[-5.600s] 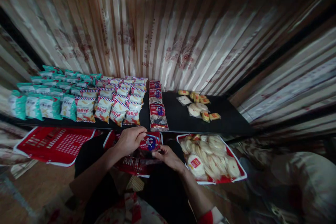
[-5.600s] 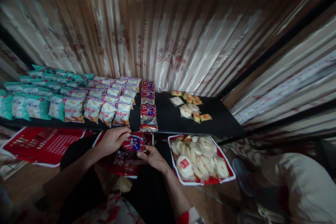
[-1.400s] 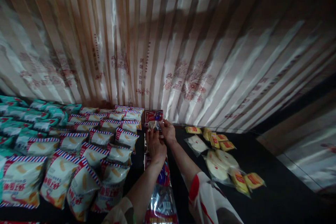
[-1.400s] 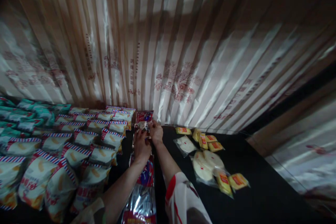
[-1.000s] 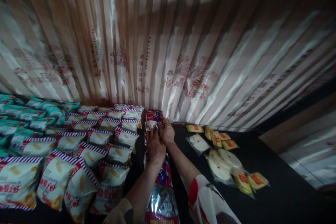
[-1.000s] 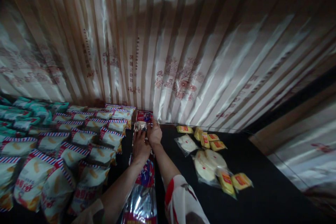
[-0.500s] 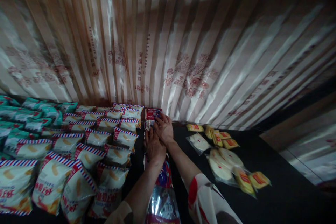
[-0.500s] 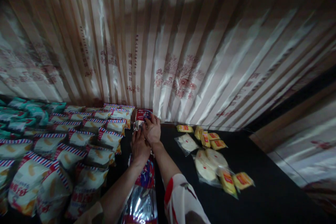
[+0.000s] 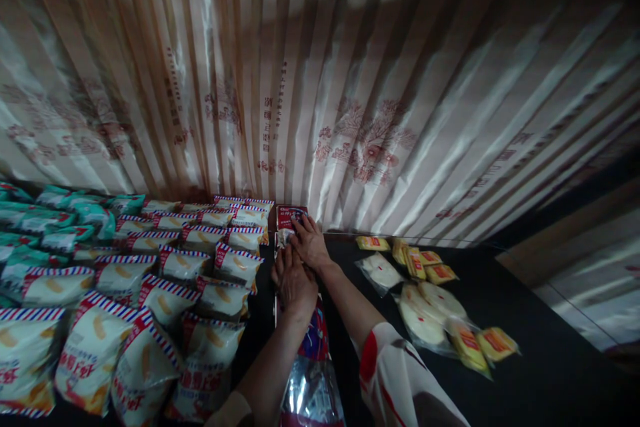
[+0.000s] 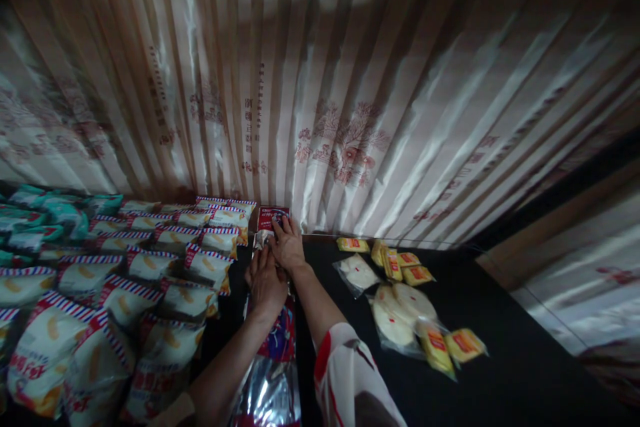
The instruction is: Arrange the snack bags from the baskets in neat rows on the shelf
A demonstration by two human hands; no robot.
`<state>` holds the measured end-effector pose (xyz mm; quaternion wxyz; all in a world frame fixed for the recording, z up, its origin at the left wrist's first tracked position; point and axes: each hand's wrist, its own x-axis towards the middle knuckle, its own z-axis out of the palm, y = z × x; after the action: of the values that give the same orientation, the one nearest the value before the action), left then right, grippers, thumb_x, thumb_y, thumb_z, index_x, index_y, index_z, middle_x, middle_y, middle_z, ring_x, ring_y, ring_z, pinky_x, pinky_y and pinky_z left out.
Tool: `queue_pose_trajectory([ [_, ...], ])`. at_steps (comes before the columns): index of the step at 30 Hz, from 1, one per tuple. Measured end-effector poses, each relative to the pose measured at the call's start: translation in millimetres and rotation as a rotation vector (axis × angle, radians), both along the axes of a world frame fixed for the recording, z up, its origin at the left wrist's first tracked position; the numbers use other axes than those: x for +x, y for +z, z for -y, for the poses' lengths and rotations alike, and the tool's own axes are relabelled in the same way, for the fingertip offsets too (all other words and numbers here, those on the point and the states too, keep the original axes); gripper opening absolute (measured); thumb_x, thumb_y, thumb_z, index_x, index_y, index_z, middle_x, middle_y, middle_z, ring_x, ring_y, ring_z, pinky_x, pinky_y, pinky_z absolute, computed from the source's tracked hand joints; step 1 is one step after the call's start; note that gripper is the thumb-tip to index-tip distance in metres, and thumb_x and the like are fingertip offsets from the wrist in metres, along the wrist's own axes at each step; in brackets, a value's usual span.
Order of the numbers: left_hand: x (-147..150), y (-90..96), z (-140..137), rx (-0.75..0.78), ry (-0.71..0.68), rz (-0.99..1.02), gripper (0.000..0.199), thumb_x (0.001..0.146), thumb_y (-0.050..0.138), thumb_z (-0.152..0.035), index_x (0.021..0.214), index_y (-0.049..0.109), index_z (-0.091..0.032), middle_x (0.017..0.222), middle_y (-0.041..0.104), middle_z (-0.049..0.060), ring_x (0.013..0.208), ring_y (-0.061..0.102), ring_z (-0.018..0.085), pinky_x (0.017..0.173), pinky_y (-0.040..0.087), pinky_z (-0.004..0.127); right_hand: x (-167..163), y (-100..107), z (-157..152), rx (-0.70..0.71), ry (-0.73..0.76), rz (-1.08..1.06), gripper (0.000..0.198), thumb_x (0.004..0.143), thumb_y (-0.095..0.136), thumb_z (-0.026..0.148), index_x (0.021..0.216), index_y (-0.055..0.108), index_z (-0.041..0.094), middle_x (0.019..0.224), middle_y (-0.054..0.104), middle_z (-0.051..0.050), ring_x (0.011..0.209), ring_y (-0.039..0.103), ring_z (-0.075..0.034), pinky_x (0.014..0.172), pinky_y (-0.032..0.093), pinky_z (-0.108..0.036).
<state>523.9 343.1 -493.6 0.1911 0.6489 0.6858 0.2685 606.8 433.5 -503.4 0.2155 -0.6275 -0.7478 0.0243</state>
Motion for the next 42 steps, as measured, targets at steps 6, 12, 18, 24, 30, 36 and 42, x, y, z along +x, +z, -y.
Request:
queue_pose_trajectory([
  [6, -1, -4.0, -1, 0.033, -0.004, -0.018, 0.051, 0.08, 0.043, -0.017, 0.13, 0.046, -0.016, 0.144, 0.04, 0.01, 0.136, 0.028, 0.026, 0.11, 0.022, 0.045, -3, 2, 0, -0.058, -0.049, -0.024, 0.047, 0.089, 0.047, 0.039, 0.133, 0.047, 0.021, 0.146, 0.036, -0.011, 0.138, 0.022, -0.028, 0.107, 0.024, -0.049],
  [12, 0, -7.1, 0, 0.041, -0.01, -0.019, 0.052, 0.08, 0.042, -0.016, 0.132, 0.045, -0.012, 0.145, 0.038, 0.012, 0.137, 0.026, 0.026, 0.111, 0.022, 0.044, -3, 1, 3, -0.026, -0.047, -0.028, 0.048, 0.088, 0.048, 0.039, 0.134, 0.047, 0.023, 0.149, 0.029, -0.011, 0.138, 0.019, -0.031, 0.106, 0.026, -0.052],
  [18, 0, -2.6, 6, 0.045, -0.025, 0.02, 0.056, 0.077, 0.044, -0.011, 0.133, 0.043, -0.012, 0.147, 0.033, 0.013, 0.139, 0.021, 0.025, 0.113, 0.02, 0.043, -2, 4, 12, 0.051, -0.043, -0.058, 0.045, 0.089, 0.046, 0.033, 0.13, 0.051, 0.018, 0.149, 0.029, -0.012, 0.139, 0.016, -0.03, 0.107, 0.028, -0.05],
  [24, -4, 21.4, 29, 0.006, -0.037, 0.032, 0.05, 0.08, 0.042, -0.014, 0.129, 0.048, -0.012, 0.144, 0.038, 0.014, 0.138, 0.023, 0.028, 0.11, 0.027, 0.045, -6, 15, 41, 0.161, -0.059, -0.148, 0.036, 0.087, 0.043, 0.024, 0.114, 0.063, 0.01, 0.139, 0.043, -0.015, 0.134, 0.032, -0.025, 0.109, 0.031, -0.043],
  [30, -8, 38.9, 76, 0.004, -0.044, 0.097, 0.048, 0.077, 0.041, -0.006, 0.123, 0.053, -0.008, 0.141, 0.043, 0.015, 0.135, 0.031, 0.027, 0.112, 0.027, 0.042, -16, 36, 99, 0.117, -0.143, -0.276, 0.033, 0.085, 0.043, 0.021, 0.107, 0.066, 0.011, 0.131, 0.051, -0.016, 0.129, 0.041, -0.024, 0.105, 0.038, -0.039],
  [36, -32, 35.7, 154, 0.009, -0.128, 0.222, 0.052, 0.074, 0.036, -0.002, 0.121, 0.055, -0.012, 0.131, 0.055, 0.011, 0.124, 0.047, 0.019, 0.109, 0.035, 0.031, -38, 60, 186, 0.144, -0.095, -0.468, 0.035, 0.087, 0.039, 0.024, 0.11, 0.064, 0.015, 0.126, 0.056, -0.012, 0.116, 0.054, -0.02, 0.102, 0.041, -0.036],
  [42, -96, 3.2, 240, -0.02, -0.366, 0.342, 0.05, 0.078, 0.034, -0.007, 0.121, 0.056, -0.017, 0.122, 0.061, 0.009, 0.119, 0.051, 0.017, 0.106, 0.038, 0.031, -89, 49, 295, -0.009, 0.018, -0.654, 0.035, 0.091, 0.036, 0.03, 0.111, 0.062, 0.02, 0.101, 0.069, -0.007, 0.086, 0.067, -0.016, 0.081, 0.053, -0.029],
])
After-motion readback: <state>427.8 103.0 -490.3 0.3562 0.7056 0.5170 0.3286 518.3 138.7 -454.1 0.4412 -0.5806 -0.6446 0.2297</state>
